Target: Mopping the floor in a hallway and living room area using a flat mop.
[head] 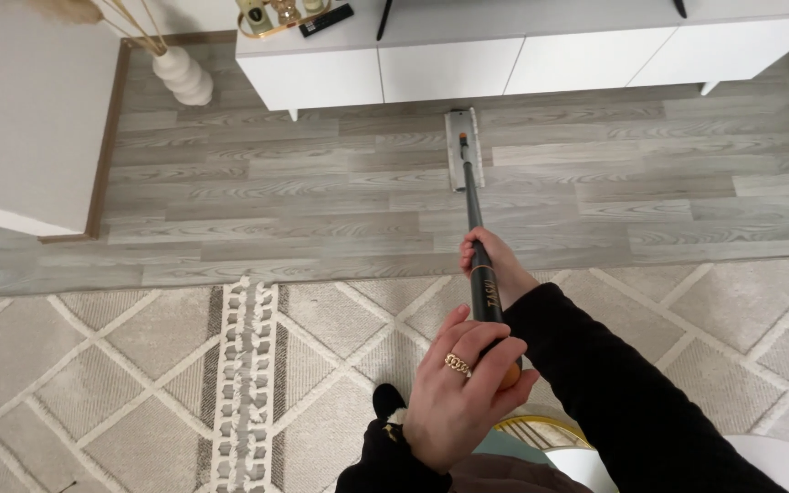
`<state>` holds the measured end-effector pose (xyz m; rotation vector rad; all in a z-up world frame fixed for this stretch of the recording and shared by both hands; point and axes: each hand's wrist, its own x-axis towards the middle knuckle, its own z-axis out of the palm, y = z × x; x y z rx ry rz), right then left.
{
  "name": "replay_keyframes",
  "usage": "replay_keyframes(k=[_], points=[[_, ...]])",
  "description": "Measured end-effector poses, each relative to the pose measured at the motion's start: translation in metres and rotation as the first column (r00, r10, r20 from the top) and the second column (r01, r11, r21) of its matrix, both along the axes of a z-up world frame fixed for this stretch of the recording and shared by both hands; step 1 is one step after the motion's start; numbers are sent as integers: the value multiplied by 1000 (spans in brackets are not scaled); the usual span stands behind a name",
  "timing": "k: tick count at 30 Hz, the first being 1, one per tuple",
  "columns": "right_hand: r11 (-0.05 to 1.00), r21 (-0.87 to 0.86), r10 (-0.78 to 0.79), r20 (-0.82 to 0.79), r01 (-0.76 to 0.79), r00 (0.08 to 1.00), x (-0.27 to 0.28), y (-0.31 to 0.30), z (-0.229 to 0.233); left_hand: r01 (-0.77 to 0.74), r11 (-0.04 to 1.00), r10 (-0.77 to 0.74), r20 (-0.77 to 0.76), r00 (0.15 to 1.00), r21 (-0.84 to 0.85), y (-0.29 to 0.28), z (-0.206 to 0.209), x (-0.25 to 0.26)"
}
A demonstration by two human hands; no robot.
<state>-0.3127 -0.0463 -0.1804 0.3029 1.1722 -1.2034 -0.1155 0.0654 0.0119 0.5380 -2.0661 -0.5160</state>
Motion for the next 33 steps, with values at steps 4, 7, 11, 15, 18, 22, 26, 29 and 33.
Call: replay_keyframes(k=[4, 7, 11, 15, 18, 22, 26, 29, 33], points=[[996, -2, -84, 3, 84, 996, -31, 11, -7, 26, 999, -27, 12, 1000, 31, 3, -10, -21], [993, 9, -118, -15, 118, 993, -49, 20, -10, 55, 997, -56, 19, 998, 47, 3, -11, -32], [991, 24, -128, -96, 131, 987, -58, 30, -3, 90, 993, -91, 9, 996, 83, 6, -18, -40], [981, -51, -195, -134, 189, 972, -54, 37, 2, 126, 942, -111, -64, 992, 312, 6, -20, -37], [987, -28, -163, -126, 161, 979, -53, 37, -8, 183, 884, -133, -142, 981, 430, 0, -12, -30], [984, 13, -174, -135, 177, 976, -30, 38, 2, 258, 848, -164, -234, 958, 462, -11, -5, -16], [977, 67, -190, -142, 201, 971, 3, 36, -8, 294, 833, -144, -328, 934, 469, -20, -5, 9], [986, 85, -133, -129, 144, 983, 31, 33, -13, 322, 817, -136, -383, 914, 478, -30, -5, 37], [982, 100, -153, -104, 163, 983, 75, 22, -7, 350, 818, -153, -414, 897, 456, -44, -6, 78]])
